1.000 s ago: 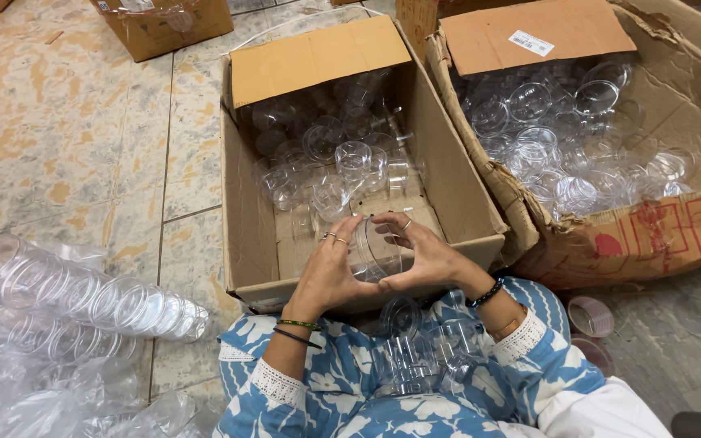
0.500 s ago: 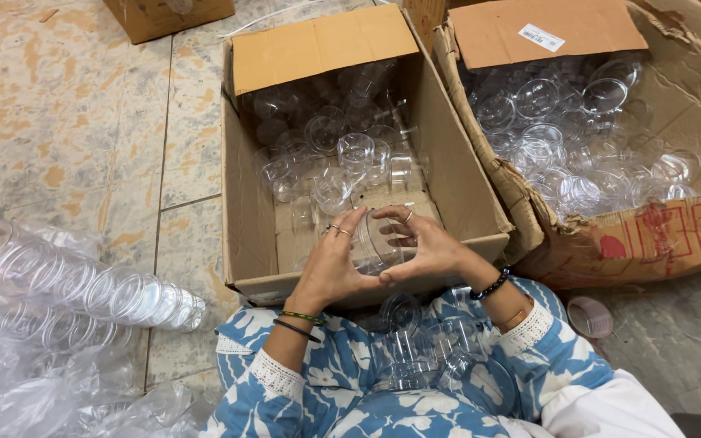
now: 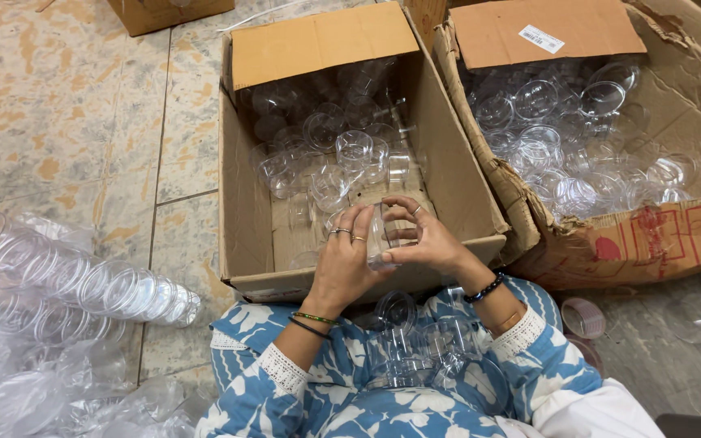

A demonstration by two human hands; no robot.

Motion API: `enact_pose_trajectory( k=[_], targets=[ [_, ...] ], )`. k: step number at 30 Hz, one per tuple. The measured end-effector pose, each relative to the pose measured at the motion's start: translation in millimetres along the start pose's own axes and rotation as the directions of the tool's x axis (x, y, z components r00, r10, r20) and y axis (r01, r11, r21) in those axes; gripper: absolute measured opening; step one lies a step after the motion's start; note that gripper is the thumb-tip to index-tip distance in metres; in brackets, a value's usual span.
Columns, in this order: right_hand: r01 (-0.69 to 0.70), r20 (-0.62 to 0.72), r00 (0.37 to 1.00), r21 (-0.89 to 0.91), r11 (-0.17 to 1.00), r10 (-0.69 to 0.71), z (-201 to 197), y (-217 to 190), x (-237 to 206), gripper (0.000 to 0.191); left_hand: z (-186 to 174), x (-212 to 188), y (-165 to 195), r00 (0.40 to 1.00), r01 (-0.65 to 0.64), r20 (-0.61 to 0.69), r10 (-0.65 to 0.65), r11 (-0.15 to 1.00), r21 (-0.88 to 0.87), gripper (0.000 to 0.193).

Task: The person sits on the floor and stacks clear plastic cups, fitting cups together into tall stacks and placing the finished stacks into an open cardboard box. They repeatedly reach for loose cups from the pile beside them and press each stack down to compact it before setting it in the box.

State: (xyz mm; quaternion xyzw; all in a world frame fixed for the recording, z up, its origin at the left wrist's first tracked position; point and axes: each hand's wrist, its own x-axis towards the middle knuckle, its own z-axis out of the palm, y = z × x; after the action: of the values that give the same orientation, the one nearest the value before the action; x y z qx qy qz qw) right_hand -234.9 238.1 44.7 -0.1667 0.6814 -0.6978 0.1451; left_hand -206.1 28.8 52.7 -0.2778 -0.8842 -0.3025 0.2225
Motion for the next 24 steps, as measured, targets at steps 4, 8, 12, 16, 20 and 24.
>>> enact_pose_trajectory(
  k=[4,8,12,16,20,24],
  targets=[
    [0.005,-0.001,1.0,-0.047,0.999,-0.005,1,-2,2,0.098,6,-2,3,0.999,0.045,-0.001,-0.045,0.999,0.011,0.112],
    [-0.053,-0.047,0.998,-0.166,0.985,0.046,4,-4,4,0.099,12,-5,0,0.996,0.072,-0.042,-0.073,0.997,-0.027,0.115],
    [-0.153,-0.113,0.985,-0.184,0.971,0.134,10,-5,2,0.103,15,-2,-11,0.994,0.091,-0.053,-0.094,0.994,-0.053,0.113],
    [0.206,0.026,0.977,-0.372,0.905,-0.211,21,-6,-13,0.093,14,-7,-20,0.922,0.277,-0.063,-0.383,0.762,-0.586,0.11],
    [0.465,0.118,0.845,-0.644,0.608,-0.521,37,-9,-30,0.089,4,-26,-23,0.83,0.388,0.248,-0.5,0.197,-0.901,0.098],
    [0.401,0.032,0.857,-0.669,0.626,-0.515,48,-17,-32,0.085,-17,-39,-19,0.859,0.386,0.144,-0.491,0.438,-0.812,0.09]
  ],
)
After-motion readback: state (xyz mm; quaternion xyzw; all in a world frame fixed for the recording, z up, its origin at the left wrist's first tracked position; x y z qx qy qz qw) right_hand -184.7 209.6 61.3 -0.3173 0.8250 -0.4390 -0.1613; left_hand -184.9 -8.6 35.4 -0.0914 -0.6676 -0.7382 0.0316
